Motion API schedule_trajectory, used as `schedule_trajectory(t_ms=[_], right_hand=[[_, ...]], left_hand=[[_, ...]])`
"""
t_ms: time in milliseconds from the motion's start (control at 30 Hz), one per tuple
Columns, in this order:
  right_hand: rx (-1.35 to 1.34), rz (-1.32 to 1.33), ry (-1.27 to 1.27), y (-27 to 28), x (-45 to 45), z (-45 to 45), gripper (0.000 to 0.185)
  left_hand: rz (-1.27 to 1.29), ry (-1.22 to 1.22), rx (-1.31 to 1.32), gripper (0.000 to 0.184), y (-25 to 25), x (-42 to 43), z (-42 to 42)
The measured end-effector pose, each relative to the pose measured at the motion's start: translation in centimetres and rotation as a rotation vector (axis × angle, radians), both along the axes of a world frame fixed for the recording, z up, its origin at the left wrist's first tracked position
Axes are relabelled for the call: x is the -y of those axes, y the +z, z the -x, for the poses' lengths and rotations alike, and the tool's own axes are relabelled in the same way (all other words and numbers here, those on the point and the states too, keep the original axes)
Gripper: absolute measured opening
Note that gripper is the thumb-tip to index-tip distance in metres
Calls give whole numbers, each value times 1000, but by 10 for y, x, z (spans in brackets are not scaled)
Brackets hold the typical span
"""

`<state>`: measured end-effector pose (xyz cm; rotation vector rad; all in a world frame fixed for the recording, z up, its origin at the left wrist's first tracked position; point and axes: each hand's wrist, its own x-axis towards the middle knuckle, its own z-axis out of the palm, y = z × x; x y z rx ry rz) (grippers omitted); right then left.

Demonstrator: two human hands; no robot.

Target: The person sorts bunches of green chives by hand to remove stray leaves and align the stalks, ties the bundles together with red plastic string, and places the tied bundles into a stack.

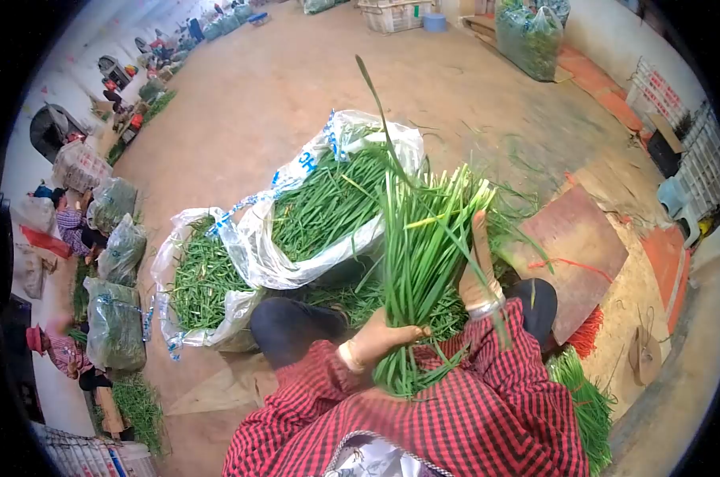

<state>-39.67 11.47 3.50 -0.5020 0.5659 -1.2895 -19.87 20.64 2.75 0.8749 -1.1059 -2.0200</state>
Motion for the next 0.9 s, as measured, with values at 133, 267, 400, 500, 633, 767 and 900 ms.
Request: schedule_trajectory(t_ms=[133,267,400,500,633,767,900], right_hand=[[85,190,-78,46,16,-4,62],[55,-113,-39,57,25,-6,49],[-38,-14,-2,-50,51,-7,24],[-966,450,106,-78,45,-7,37],[-1284,12,-1,-81,67,1,59],[-1203,-116,-184,-39,83,30,51],[-1077,-210,-347,-11,91,75,55]], left_hand=[[118,48,206,46,11,-10,-30],[324,77,375,61,12,-20,-73],[259,106,373,75,22,-49,-100],[-38,145,243,79,37,-73,-100],[-141,173,121,74,31,-90,-94],[-322,250,-20,80,48,-98,-96],[-383,286,-154,61,41,-96,-114]])
